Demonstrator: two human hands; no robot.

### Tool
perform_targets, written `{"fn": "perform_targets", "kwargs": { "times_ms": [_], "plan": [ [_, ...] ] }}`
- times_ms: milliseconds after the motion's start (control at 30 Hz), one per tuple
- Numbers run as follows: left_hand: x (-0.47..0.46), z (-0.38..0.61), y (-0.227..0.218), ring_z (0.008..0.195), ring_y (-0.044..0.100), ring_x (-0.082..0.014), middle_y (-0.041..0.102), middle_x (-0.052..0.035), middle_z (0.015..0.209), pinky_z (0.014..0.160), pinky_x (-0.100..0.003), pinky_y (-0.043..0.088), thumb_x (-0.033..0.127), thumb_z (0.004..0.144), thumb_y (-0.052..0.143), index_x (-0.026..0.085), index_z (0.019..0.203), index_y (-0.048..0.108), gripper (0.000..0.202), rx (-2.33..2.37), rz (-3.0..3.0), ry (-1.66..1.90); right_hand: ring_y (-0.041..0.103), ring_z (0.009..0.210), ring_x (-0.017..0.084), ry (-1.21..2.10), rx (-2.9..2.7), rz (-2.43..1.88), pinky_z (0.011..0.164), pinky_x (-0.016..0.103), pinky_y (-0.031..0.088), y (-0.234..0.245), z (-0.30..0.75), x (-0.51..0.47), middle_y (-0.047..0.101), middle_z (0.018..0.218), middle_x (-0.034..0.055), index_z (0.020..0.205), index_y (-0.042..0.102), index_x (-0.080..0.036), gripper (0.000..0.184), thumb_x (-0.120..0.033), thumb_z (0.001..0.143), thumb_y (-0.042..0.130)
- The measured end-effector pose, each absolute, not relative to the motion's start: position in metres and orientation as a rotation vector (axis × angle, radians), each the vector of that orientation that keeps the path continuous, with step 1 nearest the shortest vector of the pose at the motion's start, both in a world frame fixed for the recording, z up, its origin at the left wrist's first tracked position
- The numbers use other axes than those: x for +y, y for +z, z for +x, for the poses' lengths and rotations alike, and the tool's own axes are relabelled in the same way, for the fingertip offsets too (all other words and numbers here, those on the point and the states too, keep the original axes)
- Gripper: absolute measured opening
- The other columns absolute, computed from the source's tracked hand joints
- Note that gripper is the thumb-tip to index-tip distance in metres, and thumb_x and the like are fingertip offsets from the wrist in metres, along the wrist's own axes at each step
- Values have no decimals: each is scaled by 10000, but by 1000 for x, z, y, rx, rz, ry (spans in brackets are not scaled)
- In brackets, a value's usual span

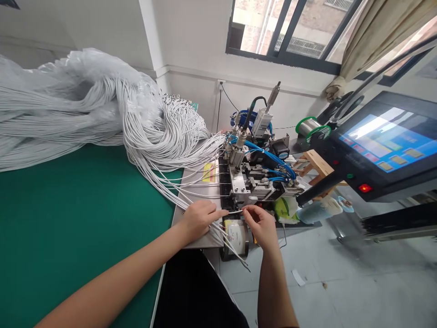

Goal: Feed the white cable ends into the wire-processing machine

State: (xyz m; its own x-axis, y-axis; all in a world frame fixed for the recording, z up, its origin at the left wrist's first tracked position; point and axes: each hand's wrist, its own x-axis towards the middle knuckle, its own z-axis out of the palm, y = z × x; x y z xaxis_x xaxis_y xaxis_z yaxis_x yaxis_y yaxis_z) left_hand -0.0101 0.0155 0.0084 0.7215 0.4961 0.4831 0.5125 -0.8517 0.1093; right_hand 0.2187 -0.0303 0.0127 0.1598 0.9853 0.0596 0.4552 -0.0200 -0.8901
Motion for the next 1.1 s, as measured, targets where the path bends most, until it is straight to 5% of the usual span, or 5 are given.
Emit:
{"fn": "perform_targets", "kwargs": {
  "times_ms": [300,733,1100],
  "plan": [
    [16,-6,5,728,495,-183,562,-50,793,625,-280,401,30,750,466,230,1155,638,483,-934,-2884,-682,499,605,142,590,-1528,-1658,594,245,375,-1,219,-22,587,655,8,739,618,-167,252,-372,862,540],
    [16,-5,5,766,506,-193,570,-57,833,659,-306,438,10,700,504,240,1166,643,538,-1003,-2914,-650,297,521,96,1273,-1079,-1334,494,219,240,-35,221,-11,335,562,-67,652,426,-200,334,-462,781,588],
    [15,-8,6,893,563,-214,616,-72,967,759,-331,481,1,620,524,176,1077,659,508,-1051,-2954,-726,418,594,132,880,-1219,-1593,555,243,318,-7,222,-39,480,617,-16,712,574,-159,378,-523,813,590]
  ]
}}
